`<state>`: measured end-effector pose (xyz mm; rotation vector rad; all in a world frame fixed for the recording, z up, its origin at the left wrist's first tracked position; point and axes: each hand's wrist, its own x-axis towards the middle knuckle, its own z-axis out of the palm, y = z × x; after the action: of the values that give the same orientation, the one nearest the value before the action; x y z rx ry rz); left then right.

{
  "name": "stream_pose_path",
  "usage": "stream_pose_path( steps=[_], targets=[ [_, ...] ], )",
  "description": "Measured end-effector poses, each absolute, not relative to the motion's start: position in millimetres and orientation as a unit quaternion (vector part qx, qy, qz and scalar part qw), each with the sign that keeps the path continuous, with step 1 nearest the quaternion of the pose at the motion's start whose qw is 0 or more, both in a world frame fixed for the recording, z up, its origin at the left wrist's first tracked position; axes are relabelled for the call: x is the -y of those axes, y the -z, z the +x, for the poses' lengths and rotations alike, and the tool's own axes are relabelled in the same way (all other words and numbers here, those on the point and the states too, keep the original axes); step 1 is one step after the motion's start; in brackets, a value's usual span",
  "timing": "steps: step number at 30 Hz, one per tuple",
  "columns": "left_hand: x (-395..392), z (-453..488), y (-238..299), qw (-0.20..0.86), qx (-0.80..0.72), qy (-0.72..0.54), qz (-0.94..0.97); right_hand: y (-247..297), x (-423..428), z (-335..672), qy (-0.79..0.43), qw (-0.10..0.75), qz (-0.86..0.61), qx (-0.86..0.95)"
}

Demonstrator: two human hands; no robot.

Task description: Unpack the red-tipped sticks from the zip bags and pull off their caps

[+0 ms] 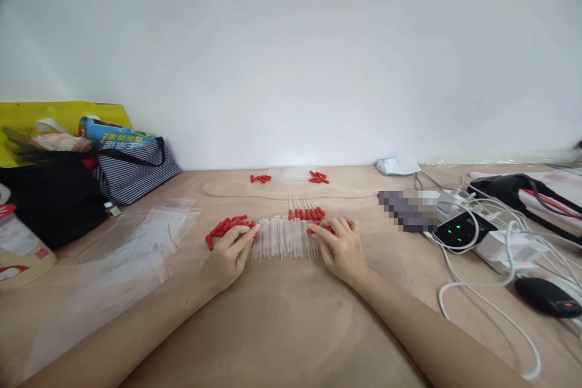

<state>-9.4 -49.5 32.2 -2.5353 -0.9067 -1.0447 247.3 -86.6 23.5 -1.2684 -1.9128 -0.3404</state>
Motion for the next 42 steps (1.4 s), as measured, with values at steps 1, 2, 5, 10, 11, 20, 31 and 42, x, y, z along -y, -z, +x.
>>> stream_pose_path(
  steps=[1, 2, 5, 10, 11, 20, 31, 42],
  targets=[
    [48.0, -7.4, -30.6, 0.121, 0.313, 0.363, -0.869, -22.6, 83.0, 249.9, 0.118, 0.41, -0.513, 0.745],
    [46.4, -5.4, -29.2, 0.117, 0.313, 0.37, -0.867, -22.0, 79.1, 253.2, 0.096, 0.425, -0.525, 0.731],
    [41.0, 1.2, -26.4, 0.109, 0.319, 0.393, -0.856, -22.7, 69.2, 265.0, 0.015, 0.49, -0.573, 0.657],
    [34.6, 11.3, -26.1, 0.082, 0.337, 0.422, -0.837, -31.7, 64.2, 281.3, -0.063, 0.486, -0.653, 0.577],
    [34.0, 12.5, -26.3, 0.082, 0.339, 0.422, -0.837, -32.9, 63.8, 283.2, -0.073, 0.473, -0.659, 0.58],
    [34.8, 17.8, -25.5, 0.099, 0.324, 0.417, -0.844, -22.6, 53.5, 291.1, -0.075, 0.427, -0.673, 0.599],
    [52.1, 7.2, -37.0, 0.025, 0.286, 0.342, -0.895, -31.4, 62.0, 295.6, -0.018, 0.364, -0.721, 0.589],
    [45.0, -8.9, -38.6, 0.046, 0.289, 0.219, -0.931, -55.3, 35.9, 280.4, -0.072, 0.244, -0.773, 0.581]
  ],
)
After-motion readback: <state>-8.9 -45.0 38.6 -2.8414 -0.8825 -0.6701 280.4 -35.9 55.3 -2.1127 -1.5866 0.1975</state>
